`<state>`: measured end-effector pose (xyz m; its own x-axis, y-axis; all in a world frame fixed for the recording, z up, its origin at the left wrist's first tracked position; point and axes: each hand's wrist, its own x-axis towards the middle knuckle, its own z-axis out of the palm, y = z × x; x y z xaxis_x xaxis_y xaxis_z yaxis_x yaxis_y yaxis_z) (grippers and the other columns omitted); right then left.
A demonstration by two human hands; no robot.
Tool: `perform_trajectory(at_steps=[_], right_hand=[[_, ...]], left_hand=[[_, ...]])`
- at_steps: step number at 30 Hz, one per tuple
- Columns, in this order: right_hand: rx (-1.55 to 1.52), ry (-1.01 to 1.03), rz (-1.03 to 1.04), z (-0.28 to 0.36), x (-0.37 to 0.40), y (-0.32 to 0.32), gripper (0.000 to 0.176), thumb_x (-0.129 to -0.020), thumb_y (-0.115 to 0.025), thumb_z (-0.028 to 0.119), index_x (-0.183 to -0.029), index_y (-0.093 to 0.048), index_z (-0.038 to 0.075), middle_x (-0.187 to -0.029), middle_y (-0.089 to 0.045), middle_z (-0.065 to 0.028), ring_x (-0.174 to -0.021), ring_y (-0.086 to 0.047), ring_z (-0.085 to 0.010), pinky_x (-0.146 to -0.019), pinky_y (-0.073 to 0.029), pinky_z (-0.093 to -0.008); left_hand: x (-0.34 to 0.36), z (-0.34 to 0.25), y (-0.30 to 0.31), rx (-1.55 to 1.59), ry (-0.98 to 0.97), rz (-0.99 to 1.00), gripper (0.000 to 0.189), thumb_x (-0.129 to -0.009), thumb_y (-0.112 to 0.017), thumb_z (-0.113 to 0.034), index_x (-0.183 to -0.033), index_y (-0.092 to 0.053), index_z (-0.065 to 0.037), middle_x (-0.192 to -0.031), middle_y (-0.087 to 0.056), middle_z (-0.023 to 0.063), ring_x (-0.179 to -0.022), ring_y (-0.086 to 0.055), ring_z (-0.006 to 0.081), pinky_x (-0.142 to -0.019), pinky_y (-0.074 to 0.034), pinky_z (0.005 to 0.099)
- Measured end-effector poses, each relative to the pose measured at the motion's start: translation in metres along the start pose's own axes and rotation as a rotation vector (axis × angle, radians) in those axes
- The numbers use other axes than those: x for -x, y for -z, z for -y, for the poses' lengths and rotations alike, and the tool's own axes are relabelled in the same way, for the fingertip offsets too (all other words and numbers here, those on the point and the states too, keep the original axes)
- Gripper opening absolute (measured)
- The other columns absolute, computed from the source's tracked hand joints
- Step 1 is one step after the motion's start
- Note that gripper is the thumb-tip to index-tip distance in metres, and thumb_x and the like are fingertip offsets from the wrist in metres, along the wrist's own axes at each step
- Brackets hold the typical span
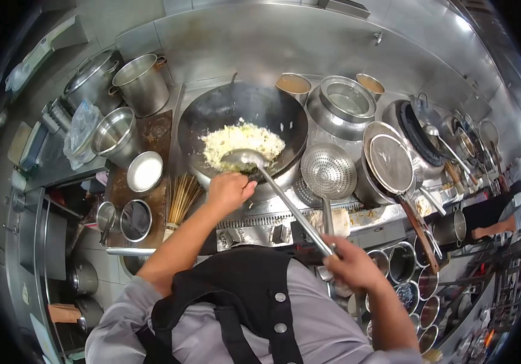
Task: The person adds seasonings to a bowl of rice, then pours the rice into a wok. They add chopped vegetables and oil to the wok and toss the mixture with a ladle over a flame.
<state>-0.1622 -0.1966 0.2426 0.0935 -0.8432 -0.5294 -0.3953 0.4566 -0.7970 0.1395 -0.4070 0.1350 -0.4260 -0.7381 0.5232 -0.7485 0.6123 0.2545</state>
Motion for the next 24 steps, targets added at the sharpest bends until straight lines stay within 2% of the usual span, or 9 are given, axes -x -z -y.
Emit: perform_trajectory(at_steps=[4, 6, 9, 12, 14, 16, 18, 19, 24], right_hand=[[0.138, 0.275, -0.153, -0.03, -0.101, -0.027, 0.057, -0.096, -0.064, 0.013, -0.15, -0.046, 0.018, -0.077, -0.057, -0.0018, -0.061, -0.05, -0.0089, -0.054, -0.046, -0.0272], [0.302, 0.353, -0.191, -0.023, -0.086, -0.028, 0.056, -0.096, -0.064, 0.014, -0.149, -0.046, 0.015, -0.079, -0.057, -0.0022, -0.063, -0.05, -0.009, -0.056, -0.046, -0.0274], [0.026, 0.266, -0.017, -0.013, -0.015, -0.005, 0.055, -0.096, -0.064, 0.013, -0.148, -0.047, 0.012, -0.08, -0.058, -0.0018, -0.063, -0.05, -0.0086, -0.055, -0.046, -0.0266], [-0.369, 0.043, 0.187, -0.016, 0.007, 0.01, 0.054, -0.096, -0.065, 0.013, -0.147, -0.048, 0.011, -0.082, -0.059, -0.0019, -0.063, -0.052, -0.0081, -0.055, -0.046, -0.0257], [-0.003, 0.008, 0.083, -0.003, -0.026, 0.003, 0.056, -0.095, -0.065, 0.011, -0.148, -0.047, 0.012, -0.077, -0.059, -0.001, -0.061, -0.053, -0.0083, -0.054, -0.046, -0.0258], [0.016, 0.142, 0.018, -0.002, -0.077, -0.019, 0.056, -0.095, -0.065, 0.012, -0.148, -0.047, 0.012, -0.071, -0.057, 0.0009, -0.059, -0.054, -0.0092, -0.055, -0.047, -0.0281], [0.361, 0.419, -0.136, -0.022, -0.114, -0.037, 0.057, -0.095, -0.065, 0.012, -0.149, -0.046, 0.012, -0.07, -0.056, 0.0014, -0.058, -0.052, -0.0101, -0.056, -0.047, -0.0307], [0.255, 0.449, -0.084, -0.022, -0.102, -0.037, 0.057, -0.095, -0.064, 0.011, -0.149, -0.045, 0.011, -0.073, -0.057, 0.0008, -0.057, -0.052, -0.0109, -0.057, -0.047, -0.0325], [-0.207, 0.053, 0.114, -0.017, 0.018, 0.025, 0.057, -0.095, -0.063, 0.007, -0.15, -0.046, 0.009, -0.075, -0.058, -0.0004, -0.057, -0.054, -0.0094, -0.053, -0.047, -0.0278]], left_hand=[[0.057, -0.028, -0.013, -0.034, 0.058, 0.192, 0.043, -0.091, -0.06, -0.043, -0.063, -0.066, -0.01, -0.066, -0.065, 0.01, -0.063, -0.064, 0.0322, -0.058, -0.051, 0.0472], [0.093, -0.042, 0.015, 0.055, -0.017, 0.354, 0.046, -0.092, -0.059, -0.044, -0.061, -0.065, -0.01, -0.066, -0.065, 0.0101, -0.061, -0.064, 0.0315, -0.057, -0.051, 0.0464], [0.058, -0.044, 0.049, -0.029, -0.008, 0.367, 0.046, -0.092, -0.058, -0.046, -0.063, -0.064, -0.01, -0.068, -0.064, 0.0119, -0.064, -0.064, 0.0327, -0.058, -0.051, 0.0462], [0.009, -0.015, 0.024, 0.064, -0.033, 0.121, 0.045, -0.09, -0.06, -0.043, -0.063, -0.061, -0.008, -0.068, -0.061, 0.0125, -0.066, -0.063, 0.034, -0.061, -0.05, 0.049], [0.007, -0.007, 0.001, 0.083, -0.033, 0.025, 0.044, -0.091, -0.06, -0.042, -0.063, -0.061, -0.007, -0.069, -0.062, 0.0128, -0.067, -0.063, 0.0351, -0.062, -0.05, 0.049], [0.024, -0.017, -0.012, -0.019, 0.014, 0.03, 0.042, -0.09, -0.061, -0.041, -0.064, -0.064, -0.008, -0.068, -0.064, 0.013, -0.066, -0.064, 0.034, -0.061, -0.051, 0.049], [0.073, -0.03, -0.014, -0.015, 0.015, 0.185, 0.042, -0.091, -0.061, -0.041, -0.063, -0.065, -0.01, -0.066, -0.065, 0.0126, -0.065, -0.065, 0.0331, -0.06, -0.051, 0.0484], [0.091, -0.04, 0.002, -0.008, 0.006, 0.323, 0.042, -0.091, -0.062, -0.042, -0.063, -0.065, -0.011, -0.065, -0.064, 0.0114, -0.065, -0.065, 0.0313, -0.06, -0.052, 0.0471], [0.038, -0.032, 0.033, -0.006, -0.048, 0.107, 0.044, -0.089, -0.065, -0.041, -0.059, -0.059, -0.01, -0.062, -0.06, 0.0099, -0.061, -0.062, 0.0322, -0.055, -0.049, 0.0462]])
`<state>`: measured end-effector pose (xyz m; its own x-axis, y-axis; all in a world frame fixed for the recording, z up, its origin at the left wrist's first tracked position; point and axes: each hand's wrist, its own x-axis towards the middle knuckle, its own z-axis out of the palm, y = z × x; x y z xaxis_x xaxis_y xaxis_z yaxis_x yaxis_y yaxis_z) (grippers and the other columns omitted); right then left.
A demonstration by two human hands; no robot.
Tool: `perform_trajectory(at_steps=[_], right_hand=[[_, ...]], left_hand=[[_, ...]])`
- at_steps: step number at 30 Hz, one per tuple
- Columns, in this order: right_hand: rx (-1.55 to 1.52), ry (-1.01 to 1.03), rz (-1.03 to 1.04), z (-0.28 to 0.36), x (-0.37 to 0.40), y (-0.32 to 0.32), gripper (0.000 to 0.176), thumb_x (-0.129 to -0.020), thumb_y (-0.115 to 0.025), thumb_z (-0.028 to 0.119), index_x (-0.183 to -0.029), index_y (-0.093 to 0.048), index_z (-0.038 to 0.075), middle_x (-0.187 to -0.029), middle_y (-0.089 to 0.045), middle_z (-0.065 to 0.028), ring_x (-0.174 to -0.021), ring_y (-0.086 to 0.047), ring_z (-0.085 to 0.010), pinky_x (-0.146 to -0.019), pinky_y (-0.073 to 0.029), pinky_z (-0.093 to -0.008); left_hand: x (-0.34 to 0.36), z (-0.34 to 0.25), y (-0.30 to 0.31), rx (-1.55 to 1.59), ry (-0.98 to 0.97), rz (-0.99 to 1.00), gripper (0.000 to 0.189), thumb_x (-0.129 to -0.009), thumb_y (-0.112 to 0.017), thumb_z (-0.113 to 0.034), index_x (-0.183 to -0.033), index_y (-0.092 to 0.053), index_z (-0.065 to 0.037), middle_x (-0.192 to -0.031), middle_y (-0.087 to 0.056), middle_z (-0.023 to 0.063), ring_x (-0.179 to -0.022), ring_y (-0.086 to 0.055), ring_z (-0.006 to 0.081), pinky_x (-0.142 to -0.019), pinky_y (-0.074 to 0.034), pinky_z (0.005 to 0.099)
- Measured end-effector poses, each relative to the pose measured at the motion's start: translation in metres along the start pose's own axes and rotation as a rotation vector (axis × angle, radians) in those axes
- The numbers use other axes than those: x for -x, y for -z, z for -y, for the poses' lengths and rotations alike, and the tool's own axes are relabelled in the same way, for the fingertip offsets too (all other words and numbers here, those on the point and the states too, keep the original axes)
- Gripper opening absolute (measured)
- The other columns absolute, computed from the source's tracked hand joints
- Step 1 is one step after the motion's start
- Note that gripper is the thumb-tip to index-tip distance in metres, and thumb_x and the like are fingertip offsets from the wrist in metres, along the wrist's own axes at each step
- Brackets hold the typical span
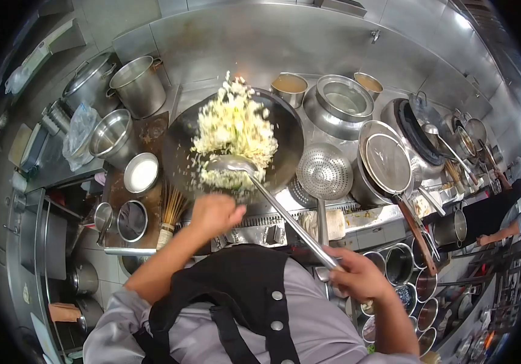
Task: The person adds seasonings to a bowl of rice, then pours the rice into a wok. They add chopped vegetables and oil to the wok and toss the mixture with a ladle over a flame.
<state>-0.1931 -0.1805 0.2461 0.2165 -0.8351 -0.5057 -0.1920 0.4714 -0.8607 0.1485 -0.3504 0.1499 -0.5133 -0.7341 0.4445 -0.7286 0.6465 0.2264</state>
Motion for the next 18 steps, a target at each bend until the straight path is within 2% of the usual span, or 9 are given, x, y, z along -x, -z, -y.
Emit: perform_trajectory(at_steps=[2, 3, 5, 6, 8, 9, 11, 14, 18], right_hand=[[-0.015, -0.07, -0.023, 0.006, 0.012, 0.006, 0.058, -0.095, -0.062, 0.007, -0.151, -0.044, 0.008, -0.076, -0.058, -0.001, -0.057, -0.053, -0.0079, -0.05, -0.046, -0.0252], [0.256, -0.062, -0.122, 0.014, -0.004, 0.0, 0.058, -0.096, -0.061, 0.007, -0.151, -0.044, 0.011, -0.073, -0.057, -0.0006, -0.057, -0.053, -0.0076, -0.049, -0.044, -0.0252], [0.265, 0.014, -0.205, -0.006, -0.057, -0.006, 0.056, -0.095, -0.064, 0.01, -0.148, -0.048, 0.016, -0.071, -0.055, 0.0002, -0.059, -0.051, -0.0077, -0.051, -0.044, -0.0272], [0.271, 0.015, -0.213, -0.024, -0.083, -0.008, 0.056, -0.095, -0.064, 0.01, -0.148, -0.048, 0.016, -0.071, -0.055, 0.0002, -0.059, -0.051, -0.0077, -0.051, -0.044, -0.0272], [0.64, 0.41, -0.312, -0.053, -0.117, -0.014, 0.057, -0.095, -0.066, 0.011, -0.149, -0.047, 0.015, -0.073, -0.056, 0.0, -0.058, -0.051, -0.0085, -0.051, -0.042, -0.0266], [0.637, 0.416, -0.314, -0.045, -0.102, -0.016, 0.057, -0.095, -0.066, 0.011, -0.149, -0.047, 0.015, -0.073, -0.056, 0.0, -0.058, -0.051, -0.0085, -0.051, -0.042, -0.0266], [0.229, 0.128, -0.154, -0.019, -0.043, -0.019, 0.059, -0.094, -0.066, 0.01, -0.15, -0.046, 0.014, -0.074, -0.057, 0.0, -0.057, -0.053, -0.0093, -0.05, -0.042, -0.0253], [-0.148, -0.005, 0.02, -0.026, 0.004, 0.0, 0.06, -0.093, -0.065, 0.009, -0.15, -0.046, 0.013, -0.074, -0.057, 0.0002, -0.056, -0.053, -0.0092, -0.05, -0.044, -0.0251], [0.258, 0.015, -0.126, 0.005, -0.055, -0.021, 0.059, -0.093, -0.065, 0.012, -0.149, -0.047, 0.014, -0.071, -0.055, 0.0005, -0.055, -0.049, -0.0086, -0.049, -0.043, -0.026]], left_hand=[[-0.033, 0.017, -0.018, 0.004, 0.013, -0.07, 0.045, -0.09, -0.064, -0.042, -0.06, -0.059, -0.009, -0.064, -0.06, 0.0106, -0.062, -0.061, 0.0336, -0.057, -0.049, 0.0474], [-0.031, 0.019, -0.031, 0.004, 0.005, -0.065, 0.045, -0.09, -0.064, -0.042, -0.06, -0.059, -0.009, -0.064, -0.06, 0.0106, -0.062, -0.061, 0.0336, -0.057, -0.049, 0.0474], [-0.026, 0.015, -0.051, 0.013, 0.059, -0.18, 0.045, -0.09, -0.063, -0.043, -0.06, -0.059, -0.009, -0.064, -0.06, 0.0114, -0.062, -0.061, 0.0343, -0.059, -0.05, 0.0482], [-0.008, 0.007, -0.054, 0.023, 0.057, -0.105, 0.045, -0.09, -0.063, -0.043, -0.06, -0.059, -0.009, -0.064, -0.06, 0.0115, -0.062, -0.062, 0.034, -0.059, -0.05, 0.0487], [0.039, -0.011, -0.044, 0.025, 0.057, 0.141, 0.044, -0.091, -0.061, -0.043, -0.061, -0.061, -0.01, -0.066, -0.063, 0.0112, -0.065, -0.063, 0.0331, -0.059, -0.05, 0.0492], [0.048, -0.018, -0.027, 0.014, 0.053, 0.309, 0.043, -0.092, -0.06, -0.042, -0.063, -0.064, -0.01, -0.069, -0.066, 0.0108, -0.067, -0.065, 0.0324, -0.058, -0.051, 0.0491], [0.033, -0.02, 0.001, -0.017, 0.034, 0.263, 0.043, -0.091, -0.06, -0.042, -0.063, -0.064, -0.011, -0.068, -0.065, 0.0101, -0.066, -0.065, 0.0319, -0.057, -0.051, 0.0483], [-0.01, 0.005, -0.001, 0.022, -0.018, 0.042, 0.038, -0.088, -0.064, -0.04, -0.063, -0.064, -0.011, -0.066, -0.064, 0.0085, -0.063, -0.065, 0.0303, -0.056, -0.051, 0.0457], [-0.033, 0.014, -0.037, 0.007, 0.096, -0.091, 0.039, -0.089, -0.064, -0.039, -0.064, -0.066, -0.008, -0.068, -0.066, 0.011, -0.065, -0.066, 0.033, -0.058, -0.052, 0.0459]])
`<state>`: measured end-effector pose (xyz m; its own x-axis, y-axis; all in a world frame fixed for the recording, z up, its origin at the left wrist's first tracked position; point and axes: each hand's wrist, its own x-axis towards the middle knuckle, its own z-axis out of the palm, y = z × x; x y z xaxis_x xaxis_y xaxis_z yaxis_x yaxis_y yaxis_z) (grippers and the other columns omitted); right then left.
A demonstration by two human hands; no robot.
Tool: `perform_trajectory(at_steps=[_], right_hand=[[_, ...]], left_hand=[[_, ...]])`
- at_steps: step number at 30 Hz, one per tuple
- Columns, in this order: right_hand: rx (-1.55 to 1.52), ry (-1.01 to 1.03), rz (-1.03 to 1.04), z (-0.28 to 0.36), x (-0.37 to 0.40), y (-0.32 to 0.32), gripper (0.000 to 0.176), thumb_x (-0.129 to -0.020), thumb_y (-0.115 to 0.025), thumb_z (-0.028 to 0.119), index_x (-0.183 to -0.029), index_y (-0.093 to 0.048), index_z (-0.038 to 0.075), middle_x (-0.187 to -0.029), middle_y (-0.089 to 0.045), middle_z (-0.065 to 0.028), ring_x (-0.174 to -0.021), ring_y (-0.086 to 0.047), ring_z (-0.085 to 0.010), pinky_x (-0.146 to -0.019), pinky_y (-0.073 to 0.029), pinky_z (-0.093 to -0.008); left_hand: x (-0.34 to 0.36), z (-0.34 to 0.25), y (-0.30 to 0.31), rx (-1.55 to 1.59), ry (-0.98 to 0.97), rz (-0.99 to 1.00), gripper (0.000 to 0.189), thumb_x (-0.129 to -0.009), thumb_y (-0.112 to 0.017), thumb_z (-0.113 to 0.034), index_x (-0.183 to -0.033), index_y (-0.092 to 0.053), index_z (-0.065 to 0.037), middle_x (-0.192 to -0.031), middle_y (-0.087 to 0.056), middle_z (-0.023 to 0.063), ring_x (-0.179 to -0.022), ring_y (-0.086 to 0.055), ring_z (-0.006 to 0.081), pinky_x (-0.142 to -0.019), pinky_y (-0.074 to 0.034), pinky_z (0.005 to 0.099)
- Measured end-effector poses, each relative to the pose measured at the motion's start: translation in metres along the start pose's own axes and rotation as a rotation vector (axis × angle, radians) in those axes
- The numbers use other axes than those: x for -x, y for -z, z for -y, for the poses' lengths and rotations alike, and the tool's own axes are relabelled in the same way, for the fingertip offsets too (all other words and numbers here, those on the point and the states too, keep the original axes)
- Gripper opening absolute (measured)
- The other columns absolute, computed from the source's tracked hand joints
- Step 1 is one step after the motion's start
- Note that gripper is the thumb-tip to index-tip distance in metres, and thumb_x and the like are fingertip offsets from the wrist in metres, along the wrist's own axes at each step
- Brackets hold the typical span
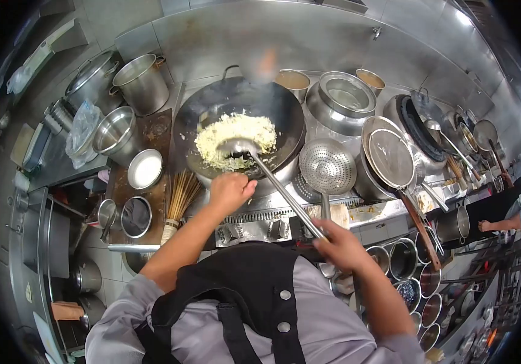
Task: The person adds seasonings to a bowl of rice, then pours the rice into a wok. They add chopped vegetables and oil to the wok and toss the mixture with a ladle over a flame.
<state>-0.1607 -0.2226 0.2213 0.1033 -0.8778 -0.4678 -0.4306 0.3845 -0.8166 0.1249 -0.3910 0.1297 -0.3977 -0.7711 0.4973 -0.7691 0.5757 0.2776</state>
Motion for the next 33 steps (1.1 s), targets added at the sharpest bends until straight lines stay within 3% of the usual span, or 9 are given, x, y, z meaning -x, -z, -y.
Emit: perform_trajectory(at_steps=[5, 10, 13, 15, 17, 19, 26, 29, 33], right_hand=[[0.286, 0.306, -0.119, -0.02, -0.042, -0.021, 0.055, -0.095, -0.063, 0.008, -0.148, -0.049, 0.015, -0.071, -0.055, -0.0003, -0.064, -0.051, -0.0076, -0.056, -0.045, -0.0264], [-0.221, -0.055, 0.122, -0.008, 0.069, 0.03, 0.055, -0.094, -0.064, 0.008, -0.147, -0.049, 0.013, -0.072, -0.056, -0.0019, -0.059, -0.051, -0.0084, -0.054, -0.046, -0.0267], [0.186, -0.044, -0.034, 0.02, 0.033, 0.016, 0.054, -0.095, -0.063, 0.009, -0.147, -0.049, 0.012, -0.072, -0.057, -0.0023, -0.057, -0.053, -0.0085, -0.053, -0.045, -0.0266], [0.389, 0.301, -0.171, -0.015, -0.031, -0.003, 0.053, -0.095, -0.062, 0.009, -0.146, -0.048, 0.012, -0.071, -0.056, -0.0024, -0.058, -0.055, -0.01, -0.052, -0.045, -0.026], [0.565, 0.602, -0.267, -0.033, -0.043, -0.012, 0.053, -0.095, -0.061, 0.009, -0.146, -0.049, 0.01, -0.07, -0.056, -0.0025, -0.057, -0.055, -0.0105, -0.051, -0.044, -0.0258], [-0.168, 0.248, -0.121, -0.013, -0.018, -0.017, 0.052, -0.096, -0.057, 0.008, -0.146, -0.045, 0.007, -0.071, -0.056, -0.0032, -0.054, -0.054, -0.011, -0.049, -0.044, -0.0261], [-0.235, 0.174, -0.32, 0.01, -0.098, -0.049, 0.052, -0.099, -0.053, 0.01, -0.146, -0.031, 0.012, -0.072, -0.054, -0.0036, -0.052, -0.052, -0.0122, -0.044, -0.042, -0.0269], [-0.482, 0.109, 0.002, 0.034, -0.124, -0.08, 0.052, -0.098, -0.055, 0.012, -0.144, -0.03, 0.01, -0.074, -0.055, -0.0049, -0.05, -0.052, -0.0146, -0.043, -0.044, -0.0308], [-0.407, 0.226, 0.004, 0.069, -0.102, -0.071, 0.049, -0.099, -0.053, 0.01, -0.144, -0.032, 0.01, -0.07, -0.055, -0.0047, -0.045, -0.05, -0.0144, -0.041, -0.042, -0.0296]], left_hand=[[0.081, -0.019, 0.017, -0.017, -0.042, 0.252, 0.045, -0.089, -0.063, -0.043, -0.06, -0.061, -0.009, -0.064, -0.063, 0.0117, -0.062, -0.063, 0.0323, -0.057, -0.051, 0.0475], [0.012, -0.007, 0.048, 0.006, -0.043, 0.199, 0.042, -0.09, -0.061, -0.043, -0.065, -0.065, -0.01, -0.068, -0.064, 0.0109, -0.065, -0.065, 0.0325, -0.057, -0.051, 0.0465], [0.001, 0.008, 0.002, -0.003, -0.091, -0.063, 0.04, -0.089, -0.061, -0.041, -0.064, -0.065, -0.01, -0.067, -0.065, 0.0103, -0.065, -0.065, 0.0325, -0.057, -0.051, 0.0476], [0.024, -0.005, -0.007, -0.023, -0.075, -0.092, 0.04, -0.089, -0.062, -0.041, -0.063, -0.065, -0.01, -0.067, -0.065, 0.0102, -0.065, -0.065, 0.0319, -0.056, -0.05, 0.0482], [0.069, -0.019, 0.007, -0.023, -0.035, 0.241, 0.041, -0.088, -0.062, -0.041, -0.061, -0.064, -0.011, -0.066, -0.065, 0.01, -0.064, -0.065, 0.0303, -0.055, -0.05, 0.0482], [0.063, -0.022, 0.03, -0.036, -0.043, 0.269, 0.043, -0.089, -0.061, -0.042, -0.061, -0.064, -0.01, -0.066, -0.065, 0.0104, -0.065, -0.065, 0.0305, -0.056, -0.051, 0.0472], [-0.008, 0.039, -0.016, 0.068, -0.012, -0.154, 0.035, -0.086, -0.067, -0.037, -0.067, -0.065, -0.008, -0.07, -0.062, 0.0093, -0.075, -0.063, 0.0317, -0.069, -0.051, 0.046], [-0.028, 0.048, -0.017, 0.049, -0.06, -0.158, 0.032, -0.085, -0.069, -0.036, -0.068, -0.066, -0.009, -0.071, -0.063, 0.0084, -0.075, -0.063, 0.0309, -0.068, -0.051, 0.045], [-0.024, 0.049, -0.019, 0.037, -0.019, -0.127, 0.033, -0.085, -0.069, -0.036, -0.066, -0.066, -0.01, -0.07, -0.063, 0.007, -0.073, -0.064, 0.029, -0.067, -0.052, 0.0436]])
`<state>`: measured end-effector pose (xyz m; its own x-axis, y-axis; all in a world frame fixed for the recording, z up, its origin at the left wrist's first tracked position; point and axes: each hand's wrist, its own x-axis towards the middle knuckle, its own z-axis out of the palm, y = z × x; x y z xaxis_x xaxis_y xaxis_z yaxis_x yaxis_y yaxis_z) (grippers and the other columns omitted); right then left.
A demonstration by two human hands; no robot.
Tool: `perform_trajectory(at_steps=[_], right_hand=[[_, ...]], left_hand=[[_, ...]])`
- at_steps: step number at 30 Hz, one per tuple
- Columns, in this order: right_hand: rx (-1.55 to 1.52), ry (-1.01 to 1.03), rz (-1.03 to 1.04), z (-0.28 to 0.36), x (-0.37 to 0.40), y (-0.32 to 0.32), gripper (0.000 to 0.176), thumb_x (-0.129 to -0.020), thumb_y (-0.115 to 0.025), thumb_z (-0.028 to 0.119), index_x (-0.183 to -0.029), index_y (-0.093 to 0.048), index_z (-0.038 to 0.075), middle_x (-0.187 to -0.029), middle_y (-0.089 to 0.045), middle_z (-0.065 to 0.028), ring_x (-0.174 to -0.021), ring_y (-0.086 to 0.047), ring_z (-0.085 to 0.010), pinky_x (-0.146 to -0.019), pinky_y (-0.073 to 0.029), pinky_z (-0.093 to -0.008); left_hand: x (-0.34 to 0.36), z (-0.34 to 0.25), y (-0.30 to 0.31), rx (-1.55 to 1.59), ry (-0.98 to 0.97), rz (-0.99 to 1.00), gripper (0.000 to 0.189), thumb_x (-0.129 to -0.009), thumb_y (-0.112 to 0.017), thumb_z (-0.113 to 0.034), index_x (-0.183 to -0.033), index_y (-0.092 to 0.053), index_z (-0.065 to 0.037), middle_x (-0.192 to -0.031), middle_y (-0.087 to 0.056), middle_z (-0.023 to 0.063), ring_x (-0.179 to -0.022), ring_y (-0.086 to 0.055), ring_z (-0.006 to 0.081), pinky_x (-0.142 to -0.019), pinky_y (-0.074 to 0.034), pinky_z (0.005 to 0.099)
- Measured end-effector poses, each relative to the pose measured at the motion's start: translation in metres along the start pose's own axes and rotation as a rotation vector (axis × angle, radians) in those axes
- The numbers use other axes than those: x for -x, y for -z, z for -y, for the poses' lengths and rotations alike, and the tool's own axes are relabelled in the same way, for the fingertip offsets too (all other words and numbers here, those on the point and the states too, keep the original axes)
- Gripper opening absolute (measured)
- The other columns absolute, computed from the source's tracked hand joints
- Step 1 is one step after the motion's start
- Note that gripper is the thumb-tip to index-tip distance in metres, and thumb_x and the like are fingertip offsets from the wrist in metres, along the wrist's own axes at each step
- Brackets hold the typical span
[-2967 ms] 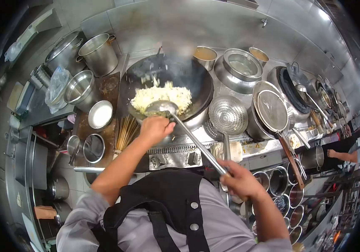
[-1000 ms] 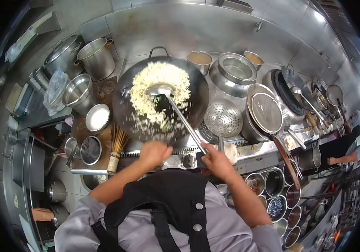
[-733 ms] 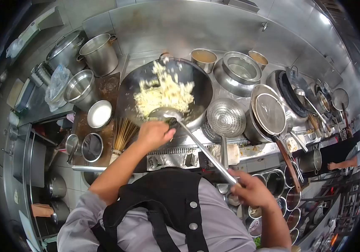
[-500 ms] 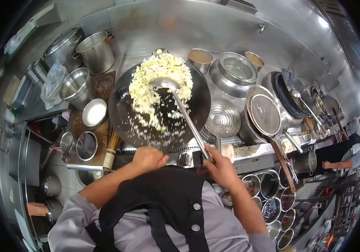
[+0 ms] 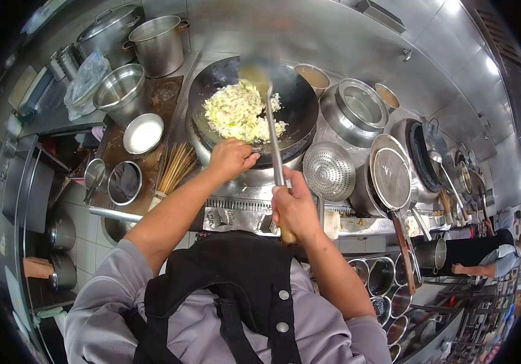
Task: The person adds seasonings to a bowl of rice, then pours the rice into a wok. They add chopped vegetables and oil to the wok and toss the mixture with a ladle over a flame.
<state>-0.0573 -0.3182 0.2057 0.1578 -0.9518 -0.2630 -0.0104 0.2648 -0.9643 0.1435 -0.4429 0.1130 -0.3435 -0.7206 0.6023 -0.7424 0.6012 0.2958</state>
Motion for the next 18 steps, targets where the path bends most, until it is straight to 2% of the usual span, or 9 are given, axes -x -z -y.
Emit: perform_trajectory(at_steps=[5, 7, 9, 11, 12, 14, 15, 17, 18], right_hand=[[-0.268, 0.014, -0.002, 0.024, 0.032, 0.02, 0.046, -0.1, -0.053, 0.01, -0.142, -0.04, 0.02, -0.073, -0.053, -0.0067, -0.044, -0.046, -0.0135, -0.038, -0.039, -0.0264], [-0.546, -0.18, 0.089, 0.005, 0.009, 0.031, 0.045, -0.1, -0.054, 0.012, -0.142, -0.041, 0.02, -0.073, -0.053, -0.0066, -0.044, -0.044, -0.013, -0.037, -0.039, -0.0279], [-0.355, -0.297, 0.014, -0.035, -0.04, 0.023, 0.042, -0.1, -0.056, 0.015, -0.141, -0.044, 0.018, -0.072, -0.054, -0.0047, -0.043, -0.042, -0.0127, -0.038, -0.039, -0.0287], [0.344, -0.016, -0.101, -0.041, -0.054, 0.002, 0.043, -0.1, -0.056, 0.017, -0.141, -0.043, 0.017, -0.072, -0.055, -0.0047, -0.043, -0.042, -0.0131, -0.038, -0.04, -0.0282], [0.34, -0.015, -0.101, -0.028, -0.044, 0.0, 0.043, -0.1, -0.056, 0.017, -0.141, -0.043, 0.017, -0.072, -0.055, -0.0047, -0.043, -0.042, -0.0131, -0.038, -0.04, -0.0282], [0.024, -0.072, -0.032, 0.001, -0.013, 0.006, 0.044, -0.1, -0.056, 0.016, -0.142, -0.043, 0.016, -0.071, -0.054, -0.0045, -0.043, -0.044, -0.0128, -0.039, -0.04, -0.0287], [0.027, -0.07, -0.029, 0.004, -0.004, 0.017, 0.044, -0.1, -0.056, 0.016, -0.142, -0.043, 0.016, -0.071, -0.054, -0.0045, -0.043, -0.044, -0.0128, -0.039, -0.04, -0.0287], [-0.584, -0.236, 0.221, 0.004, 0.013, 0.038, 0.051, -0.099, -0.054, 0.011, -0.148, -0.039, 0.013, -0.073, -0.055, -0.0068, -0.044, -0.046, -0.0142, -0.041, -0.039, -0.0298], [-0.492, -0.299, 0.158, -0.006, 0.0, 0.039, 0.051, -0.1, -0.053, 0.011, -0.148, -0.038, 0.014, -0.071, -0.054, -0.0049, -0.045, -0.048, -0.0138, -0.04, -0.04, -0.03]], left_hand=[[0.0, 0.003, -0.003, 0.01, -0.01, -0.009, 0.034, -0.085, -0.069, -0.037, -0.064, -0.065, -0.01, -0.068, -0.063, 0.0067, -0.071, -0.064, 0.0289, -0.066, -0.052, 0.044], [-0.001, 0.004, -0.004, 0.009, -0.021, -0.027, 0.034, -0.085, -0.069, -0.037, -0.064, -0.065, -0.01, -0.068, -0.063, 0.0067, -0.071, -0.063, 0.0289, -0.066, -0.052, 0.044], [0.0, 0.002, -0.002, 0.023, -0.011, -0.015, 0.034, -0.085, -0.069, -0.036, -0.064, -0.065, -0.01, -0.068, -0.063, 0.0069, -0.071, -0.063, 0.029, -0.066, -0.052, 0.0439], [-0.003, 0.001, -0.002, 0.033, 0.001, -0.016, 0.034, -0.085, -0.069, -0.036, -0.064, -0.064, -0.01, -0.068, -0.063, 0.007, -0.071, -0.063, 0.0291, -0.066, -0.052, 0.0438], [-0.002, 0.002, -0.002, 0.028, -0.006, -0.01, 0.034, -0.085, -0.069, -0.036, -0.064, -0.064, -0.01, -0.068, -0.062, 0.0071, -0.071, -0.063, 0.0292, -0.066, -0.052, 0.0439], [-0.001, 0.004, -0.002, 0.024, -0.019, -0.001, 0.033, -0.084, -0.069, -0.035, -0.064, -0.064, -0.01, -0.068, -0.062, 0.0071, -0.071, -0.063, 0.0294, -0.066, -0.052, 0.0439], [-0.002, 0.003, -0.001, 0.03, -0.01, -0.006, 0.033, -0.085, -0.069, -0.035, -0.064, -0.064, -0.01, -0.068, -0.062, 0.0073, -0.07, -0.063, 0.0296, -0.066, -0.052, 0.044], [-0.002, 0.004, -0.002, 0.036, 0.009, -0.008, 0.033, -0.085, -0.069, -0.035, -0.064, -0.063, -0.01, -0.068, -0.062, 0.0074, -0.07, -0.062, 0.0298, -0.066, -0.052, 0.044], [-0.002, 0.006, -0.004, 0.043, 0.004, -0.026, 0.034, -0.085, -0.069, -0.035, -0.064, -0.063, -0.01, -0.068, -0.062, 0.0075, -0.07, -0.062, 0.0298, -0.066, -0.051, 0.0439]])
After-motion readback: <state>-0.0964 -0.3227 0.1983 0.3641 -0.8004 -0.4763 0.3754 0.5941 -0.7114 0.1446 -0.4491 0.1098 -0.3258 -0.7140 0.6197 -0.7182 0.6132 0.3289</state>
